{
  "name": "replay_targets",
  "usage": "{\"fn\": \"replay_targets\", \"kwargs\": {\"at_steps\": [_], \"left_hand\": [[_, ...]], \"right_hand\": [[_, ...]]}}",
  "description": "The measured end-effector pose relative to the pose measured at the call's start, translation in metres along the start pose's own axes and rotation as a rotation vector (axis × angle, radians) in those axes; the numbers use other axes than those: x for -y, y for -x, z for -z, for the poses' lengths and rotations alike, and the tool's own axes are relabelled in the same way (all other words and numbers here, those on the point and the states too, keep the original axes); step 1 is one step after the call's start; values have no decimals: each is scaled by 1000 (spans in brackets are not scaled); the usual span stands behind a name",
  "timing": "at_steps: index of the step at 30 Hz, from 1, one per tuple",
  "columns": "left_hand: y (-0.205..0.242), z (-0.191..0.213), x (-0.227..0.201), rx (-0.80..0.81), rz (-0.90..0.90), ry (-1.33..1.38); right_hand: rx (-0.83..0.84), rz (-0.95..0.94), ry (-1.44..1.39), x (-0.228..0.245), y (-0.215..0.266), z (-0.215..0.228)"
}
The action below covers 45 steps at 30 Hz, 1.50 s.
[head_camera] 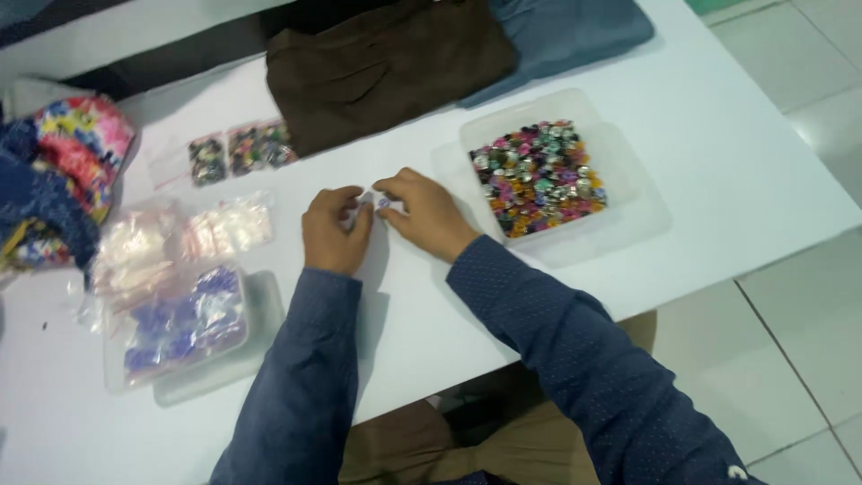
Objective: Sorting colorful buttons from a large container into small plastic bags on a workspace
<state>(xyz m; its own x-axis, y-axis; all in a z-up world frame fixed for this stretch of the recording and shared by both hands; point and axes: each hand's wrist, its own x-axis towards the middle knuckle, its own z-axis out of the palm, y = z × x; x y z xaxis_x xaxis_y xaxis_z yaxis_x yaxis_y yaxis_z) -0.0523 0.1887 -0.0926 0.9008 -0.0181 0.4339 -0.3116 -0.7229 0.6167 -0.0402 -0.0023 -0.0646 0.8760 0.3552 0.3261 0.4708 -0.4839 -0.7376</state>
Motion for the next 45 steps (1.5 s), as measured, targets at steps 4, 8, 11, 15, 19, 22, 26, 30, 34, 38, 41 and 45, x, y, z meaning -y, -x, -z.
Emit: {"fn": "replay_targets", "kwargs": {"at_steps": [4,8,11,15,19,22,26,30,34,38,41,45], "left_hand": [[4,9,-17,-37,-3,32],[6,13,-31,-120,24,38],[7,15,-42,-154,22,19],[8,16,-53,-246,-82,-26],[8,17,-73,-320,-221,-52],[11,12,-93,-315,-403,-67],[21,-10,-122,-306,-560,-9],[38,-22,-153,-101,-649,-34],[47,-38,-154,139,-688,-156],[38,-41,-161,102,-672,-90],[25,-42,-171,87,-642,-11],[-7,-61,-170,164,-631,96]], "right_hand": [[-42,-43,11,2,6,-1],[11,-97,35,12,15,3],[54,-107,67,27,23,12],[108,-77,129,54,40,27],[29,95,121,81,66,53],[-70,205,100,93,83,75],[-382,370,298,74,103,106],[-586,256,544,55,132,142],[-359,14,697,29,159,137],[-359,33,672,23,163,139],[-373,33,655,14,165,135],[-455,32,466,11,171,128]]}}
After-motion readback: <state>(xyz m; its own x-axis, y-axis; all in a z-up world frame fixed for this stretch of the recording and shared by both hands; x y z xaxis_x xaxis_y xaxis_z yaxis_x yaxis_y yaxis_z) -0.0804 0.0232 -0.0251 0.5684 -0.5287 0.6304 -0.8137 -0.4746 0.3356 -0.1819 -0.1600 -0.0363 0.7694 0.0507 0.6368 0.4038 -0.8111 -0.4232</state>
